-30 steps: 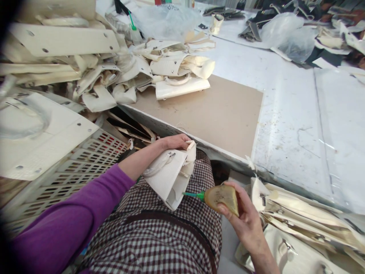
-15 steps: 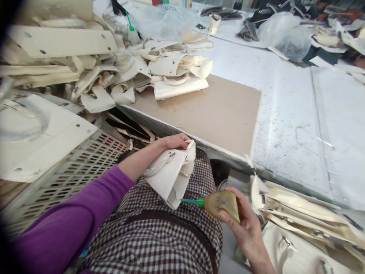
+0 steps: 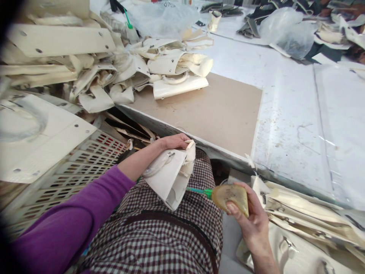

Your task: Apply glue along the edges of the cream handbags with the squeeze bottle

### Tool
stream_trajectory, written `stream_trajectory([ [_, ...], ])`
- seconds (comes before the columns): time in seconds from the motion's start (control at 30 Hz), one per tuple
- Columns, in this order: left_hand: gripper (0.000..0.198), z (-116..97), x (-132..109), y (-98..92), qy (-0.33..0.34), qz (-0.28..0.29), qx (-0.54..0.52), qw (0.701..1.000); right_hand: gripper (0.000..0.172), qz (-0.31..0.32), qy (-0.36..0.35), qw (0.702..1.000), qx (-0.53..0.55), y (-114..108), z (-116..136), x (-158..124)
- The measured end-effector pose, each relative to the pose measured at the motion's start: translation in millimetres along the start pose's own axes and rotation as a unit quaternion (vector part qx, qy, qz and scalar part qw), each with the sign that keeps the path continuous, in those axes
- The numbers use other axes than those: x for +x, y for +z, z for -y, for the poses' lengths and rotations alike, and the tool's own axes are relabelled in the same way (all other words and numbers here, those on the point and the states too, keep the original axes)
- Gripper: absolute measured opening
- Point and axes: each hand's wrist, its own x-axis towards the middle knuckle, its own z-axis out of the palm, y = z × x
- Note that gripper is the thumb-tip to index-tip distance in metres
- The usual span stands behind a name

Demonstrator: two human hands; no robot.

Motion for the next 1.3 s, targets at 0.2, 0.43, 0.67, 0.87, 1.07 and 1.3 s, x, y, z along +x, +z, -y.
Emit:
stream_trajectory([
  [0.2,0.026,0.2,0.6,0.2,-0.005,0.002,0.008,1.0,0.051,0.022,-0.047,0.998,-0.02,8.9,-10.4,4.8],
  [0.43,0.026,1.0,0.6,-0.4,-0.005,-0.002,0.013,1.0,0.046,0.151,-0.038,0.988,0.01,-1.6,-5.3,-5.4],
  [0.67,0.028,-0.5,0.0,0.5,-0.006,-0.003,0.019,1.0,0.045,0.112,-0.024,0.993,0.025,4.3,-6.4,-5.8],
  [0.87,0.027,-1.8,-0.7,1.0,-0.007,-0.001,0.025,1.0,0.049,0.045,-0.011,0.999,0.006,5.1,-13.5,4.3],
  [1.07,0.026,-2.2,-1.1,1.5,-0.008,0.001,0.029,1.0,0.052,-0.026,-0.013,1.0,0.004,17.1,-13.5,9.1],
  [1.3,0.028,1.2,0.3,-0.2,-0.01,0.002,0.031,0.999,0.051,0.016,-0.006,1.0,0.019,16.2,-18.1,8.5],
])
